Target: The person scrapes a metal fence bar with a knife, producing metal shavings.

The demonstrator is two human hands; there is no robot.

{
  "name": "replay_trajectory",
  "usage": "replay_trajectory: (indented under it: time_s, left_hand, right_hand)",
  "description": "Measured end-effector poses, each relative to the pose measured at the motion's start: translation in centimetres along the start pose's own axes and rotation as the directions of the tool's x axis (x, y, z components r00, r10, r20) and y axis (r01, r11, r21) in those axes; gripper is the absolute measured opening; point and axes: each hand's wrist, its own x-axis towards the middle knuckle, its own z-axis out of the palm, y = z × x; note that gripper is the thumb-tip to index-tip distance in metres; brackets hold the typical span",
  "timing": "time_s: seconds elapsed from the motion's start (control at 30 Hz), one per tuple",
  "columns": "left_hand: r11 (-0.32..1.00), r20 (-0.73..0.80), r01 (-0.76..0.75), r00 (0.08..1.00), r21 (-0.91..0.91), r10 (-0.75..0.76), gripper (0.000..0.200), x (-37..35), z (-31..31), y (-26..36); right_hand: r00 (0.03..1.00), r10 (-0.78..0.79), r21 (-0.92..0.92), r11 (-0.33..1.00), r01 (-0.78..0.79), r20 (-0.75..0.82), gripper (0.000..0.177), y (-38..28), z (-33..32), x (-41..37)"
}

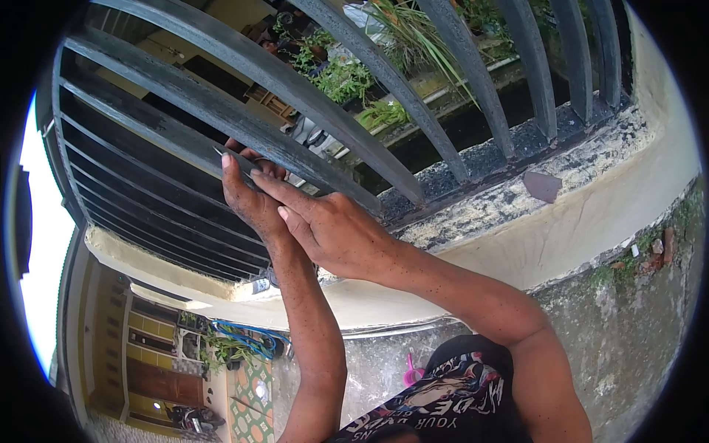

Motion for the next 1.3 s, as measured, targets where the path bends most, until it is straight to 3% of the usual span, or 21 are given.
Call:
replay_trajectory:
  time_s: [0.07, 0.13, 0.2, 0.27, 0.33, 0.37, 0.4, 0.47, 0.53, 0.57, 0.6, 0.67, 0.77, 0.8, 0.87, 0.97, 1.0, 1.07, 1.1, 1.17, 1.3]
  left_hand:
    - [0.981, -0.058, -0.043, 0.997, 0.191, 0.055, 0.051, 0.1, 0.0, -0.2]
    - [1.000, -0.001, 0.021, 1.000, -0.009, -0.021, 0.050, 0.0, 0.0, 0.1]
    - [0.992, 0.068, 0.020, 0.998, -0.127, -0.012, 0.048, 0.4, -0.4, -0.5]
    - [0.984, -0.030, -0.031, 0.999, 0.175, 0.037, 0.053, 0.4, -0.3, -0.6]
    - [0.978, -0.038, -0.025, 0.999, 0.209, 0.034, 0.055, 0.2, -0.2, -0.2]
    - [0.999, 0.006, -0.001, 1.000, 0.051, 0.000, 0.053, 0.3, -0.6, -0.4]
    - [0.994, 0.052, 0.034, 0.998, -0.108, -0.028, 0.052, 0.3, -0.6, -0.4]
    - [0.992, 0.039, 0.037, 0.999, -0.119, -0.033, 0.052, 0.2, -0.3, -0.4]
    - [0.978, -0.053, -0.037, 0.997, 0.206, 0.049, 0.061, 0.1, 0.1, -0.2]
    - [1.000, -0.032, 0.009, 0.999, 0.003, -0.009, 0.061, 0.0, 0.2, -0.2]
    - [0.988, 0.048, 0.022, 0.999, -0.150, -0.014, 0.056, 0.4, -0.2, -0.1]
    - [0.992, 0.030, 0.010, 1.000, -0.123, -0.006, 0.050, 0.0, -0.3, -0.3]
    - [0.984, -0.046, -0.019, 0.999, 0.175, 0.027, 0.049, 0.3, -0.7, -0.9]
    - [1.000, 0.007, 0.003, 1.000, -0.010, -0.003, 0.046, -0.1, -0.3, -0.4]
    - [1.000, -0.040, 0.025, 0.999, 0.000, -0.025, 0.046, -0.4, -0.1, -0.3]
    - [0.978, -0.068, 0.012, 0.998, 0.207, 0.002, 0.045, -0.5, 0.1, 0.0]
    - [0.978, -0.063, 0.007, 0.998, 0.206, 0.006, 0.045, -0.2, -0.2, -0.4]
    - [0.999, 0.011, 0.020, 1.000, -0.026, -0.019, 0.045, 0.2, -1.4, -1.5]
    - [0.999, -0.037, 0.036, 0.999, 0.013, -0.036, 0.046, -0.3, -0.3, -0.5]
    - [0.997, -0.041, 0.027, 0.999, 0.071, -0.024, 0.047, -0.5, -0.1, -0.2]
    - [0.999, -0.031, 0.032, 0.999, -0.005, -0.032, 0.048, -0.2, -0.4, -0.8]
  right_hand:
    - [0.969, 0.214, 0.072, 0.972, -0.223, 0.122, 0.054, -0.6, -0.9, 0.4]
    - [0.934, 0.307, 0.092, 0.941, -0.327, 0.183, 0.055, -0.6, -0.9, 0.4]
    - [0.987, 0.143, 0.043, 0.988, -0.147, 0.074, 0.056, 0.3, 0.0, -0.1]
    - [0.996, 0.078, 0.031, 0.996, -0.080, 0.035, 0.057, 0.6, 0.0, 0.1]
    - [0.962, 0.227, 0.103, 0.964, -0.243, 0.149, 0.057, -0.3, -0.7, 0.4]
    - [0.944, 0.271, 0.119, 0.948, -0.296, 0.187, 0.057, -0.4, -0.8, 0.4]
    - [0.983, 0.153, 0.071, 0.984, -0.161, 0.100, 0.057, -0.3, -0.3, 0.2]
    - [0.999, 0.032, 0.015, 0.999, -0.033, 0.022, 0.057, -0.1, -0.3, -0.2]
    - [0.951, 0.258, 0.077, 0.959, -0.274, 0.170, 0.056, -0.9, -1.4, 0.3]
    - [0.920, 0.325, 0.086, 0.933, -0.350, 0.217, 0.056, -0.9, -1.5, 0.3]
    - [0.985, 0.140, 0.082, 0.986, -0.148, 0.097, 0.056, -0.8, -0.7, 0.0]
    - [0.999, -0.047, 0.062, 0.997, 0.048, -0.014, 0.056, -0.1, -0.3, -0.6]
    - [0.924, 0.326, 0.129, 0.926, -0.354, 0.198, 0.055, -0.9, -1.4, -0.1]
    - [0.975, 0.194, 0.090, 0.975, -0.204, 0.111, 0.055, -0.5, -0.8, -0.4]
    - [0.998, 0.057, 0.043, 0.997, -0.059, 0.036, 0.054, 0.6, -0.2, -0.8]
    - [0.994, 0.101, 0.047, 0.994, -0.103, 0.043, 0.058, 1.6, 0.3, -0.4]
    - [0.979, -0.146, -0.058, 0.989, 0.139, -0.143, 0.057, 2.0, 1.1, 0.1]
    - [0.874, -0.393, -0.200, 0.916, 0.347, -0.287, 0.057, 2.8, 1.4, -0.1]
    - [0.975, -0.169, -0.045, 0.985, 0.165, -0.147, 0.056, 1.8, 0.4, -0.3]
    - [0.998, 0.051, 0.081, 0.995, -0.053, 0.032, 0.056, 1.4, 0.1, -0.7]
    - [0.999, 0.021, 0.109, 0.994, -0.025, 0.033, 0.057, 1.0, -0.2, -0.8]
